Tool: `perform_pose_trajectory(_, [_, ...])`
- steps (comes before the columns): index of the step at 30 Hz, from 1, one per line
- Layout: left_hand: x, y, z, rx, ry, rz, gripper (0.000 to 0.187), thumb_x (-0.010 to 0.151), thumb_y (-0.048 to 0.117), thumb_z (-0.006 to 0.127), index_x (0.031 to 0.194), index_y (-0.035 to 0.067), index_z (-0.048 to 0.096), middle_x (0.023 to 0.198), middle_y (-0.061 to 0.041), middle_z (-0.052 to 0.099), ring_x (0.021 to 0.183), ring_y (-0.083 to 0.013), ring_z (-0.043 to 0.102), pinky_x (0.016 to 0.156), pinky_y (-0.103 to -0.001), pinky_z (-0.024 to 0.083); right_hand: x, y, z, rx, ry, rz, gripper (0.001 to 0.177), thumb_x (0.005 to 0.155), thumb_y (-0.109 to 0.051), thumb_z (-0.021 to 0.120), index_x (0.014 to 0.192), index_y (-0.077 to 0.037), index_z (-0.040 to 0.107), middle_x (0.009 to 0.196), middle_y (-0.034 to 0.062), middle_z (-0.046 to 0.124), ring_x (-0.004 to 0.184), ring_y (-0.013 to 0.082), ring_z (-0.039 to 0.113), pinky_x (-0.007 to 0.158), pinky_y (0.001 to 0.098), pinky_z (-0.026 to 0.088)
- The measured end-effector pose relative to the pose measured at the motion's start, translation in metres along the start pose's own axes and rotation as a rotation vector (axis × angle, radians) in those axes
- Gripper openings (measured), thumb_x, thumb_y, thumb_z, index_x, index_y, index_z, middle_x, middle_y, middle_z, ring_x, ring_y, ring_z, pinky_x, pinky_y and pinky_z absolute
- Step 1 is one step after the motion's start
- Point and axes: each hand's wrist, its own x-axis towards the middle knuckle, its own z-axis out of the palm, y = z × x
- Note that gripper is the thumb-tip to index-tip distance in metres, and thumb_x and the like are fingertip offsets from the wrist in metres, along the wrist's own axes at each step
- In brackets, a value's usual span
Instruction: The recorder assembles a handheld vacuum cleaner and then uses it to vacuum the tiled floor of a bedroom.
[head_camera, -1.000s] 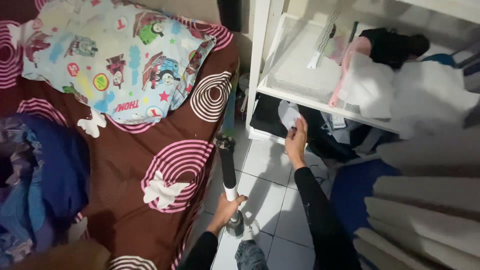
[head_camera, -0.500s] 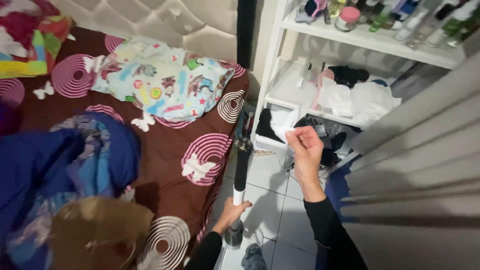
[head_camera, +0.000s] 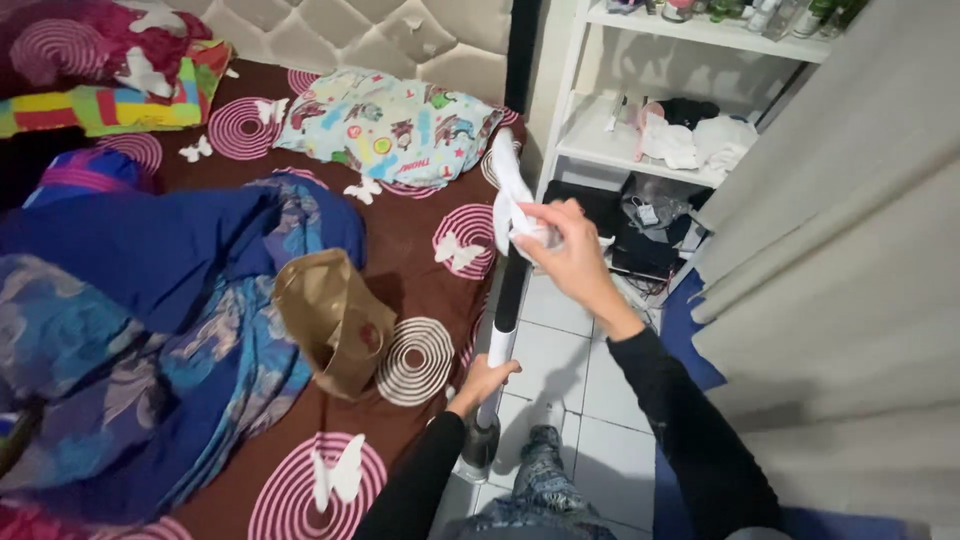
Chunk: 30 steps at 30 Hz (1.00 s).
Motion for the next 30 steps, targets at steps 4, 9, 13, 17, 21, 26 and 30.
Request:
perform_pose_trajectory(4, [-0.038, -0.006, -0.012, -0.005, 0.031, -0.011, 0.039, 0.072, 0.036, 0.078, 0.076, -0.002, 0.072, 0.068, -0.006, 0.069, 0.064, -0.0166, 0.065, 0.064, -0.033, 0.052, -0.005, -0.061, -0.004, -0.055, 0.003, -0.251, 0.039, 0.084, -0.013, 0.085, 0.121, -0.007, 0.073, 0.101, 0.0125, 0.061, 0.092, 0.0233, 0.06, 0.08, 0.0306, 0.049])
perform_pose_trajectory(9, [-0.072, 0.01, -0.026, -0.026, 0.041, -0.009, 0.038, 0.072, 0.036, 0.076, 0.078, -0.002, 0.072, 0.068, -0.007, 0.069, 0.062, -0.0161, 0.065, 0.063, -0.034, 0.052, -0.012, -0.107, 0.001, -0.062, -0.056, -0.096, 0.028, 0.089, -0.006, 0.069, 0.117, -0.007, 0.074, 0.108, 0.0156, 0.073, 0.079, 0.0273, 0.07, 0.069, 0.0315, 0.053])
perform_pose_trajectory(13, [-0.086, 0.011, -0.031, -0.042, 0.061, 0.012, 0.038, 0.073, 0.036, 0.076, 0.082, -0.001, 0.073, 0.068, -0.007, 0.069, 0.062, -0.0157, 0.065, 0.063, -0.033, 0.052, -0.015, -0.107, 0.015, -0.087, 0.059, -0.221, 0.027, 0.09, -0.001, 0.065, 0.115, -0.006, 0.075, 0.108, 0.0198, 0.073, 0.083, 0.0303, 0.072, 0.073, 0.0316, 0.055])
perform_pose_trajectory(17, [-0.099, 0.016, -0.032, -0.081, 0.043, 0.041, 0.04, 0.073, 0.036, 0.076, 0.084, -0.002, 0.072, 0.069, -0.006, 0.068, 0.063, -0.016, 0.063, 0.063, -0.035, 0.051, -0.017, -0.113, 0.023, -0.094, 0.173, -0.182, 0.023, 0.092, 0.0, 0.063, 0.11, -0.006, 0.076, 0.085, 0.0201, 0.068, 0.068, 0.0269, 0.069, 0.063, 0.0329, 0.051])
perform_pose_trajectory(21, [-0.123, 0.029, -0.025, -0.022, -0.001, 0.004, 0.042, 0.073, 0.038, 0.076, 0.083, -0.003, 0.072, 0.069, -0.008, 0.068, 0.064, -0.0172, 0.064, 0.066, -0.034, 0.052, -0.022, -0.106, 0.021, -0.076, 0.309, -0.046, 0.021, 0.093, 0.0, 0.064, 0.108, -0.006, 0.077, 0.067, 0.0169, 0.058, 0.055, 0.0164, 0.056, 0.055, 0.0313, 0.043])
perform_pose_trajectory(26, [-0.127, 0.03, -0.004, 0.03, -0.033, -0.038, 0.04, 0.074, 0.037, 0.077, 0.082, -0.001, 0.069, 0.07, -0.007, 0.069, 0.067, -0.018, 0.067, 0.068, -0.034, 0.054, -0.035, -0.085, -0.004, 0.062, 0.313, 0.03, 0.013, 0.095, -0.004, 0.07, 0.106, -0.003, 0.077, 0.069, 0.005, 0.06, 0.06, 0.0061, 0.046, 0.053, 0.0272, 0.037])
perform_pose_trajectory(30, [-0.124, 0.026, 0.022, 0.051, -0.065, -0.047, 0.039, 0.073, 0.035, 0.079, 0.079, -0.001, 0.067, 0.069, -0.009, 0.07, 0.067, -0.019, 0.069, 0.069, -0.033, 0.056, -0.051, -0.065, -0.035, 0.365, 0.21, 0.136, 0.013, 0.098, -0.006, 0.07, 0.107, 0.001, 0.076, 0.085, -0.0036, 0.067, 0.071, 0.0021, 0.052, 0.06, 0.0216, 0.04])
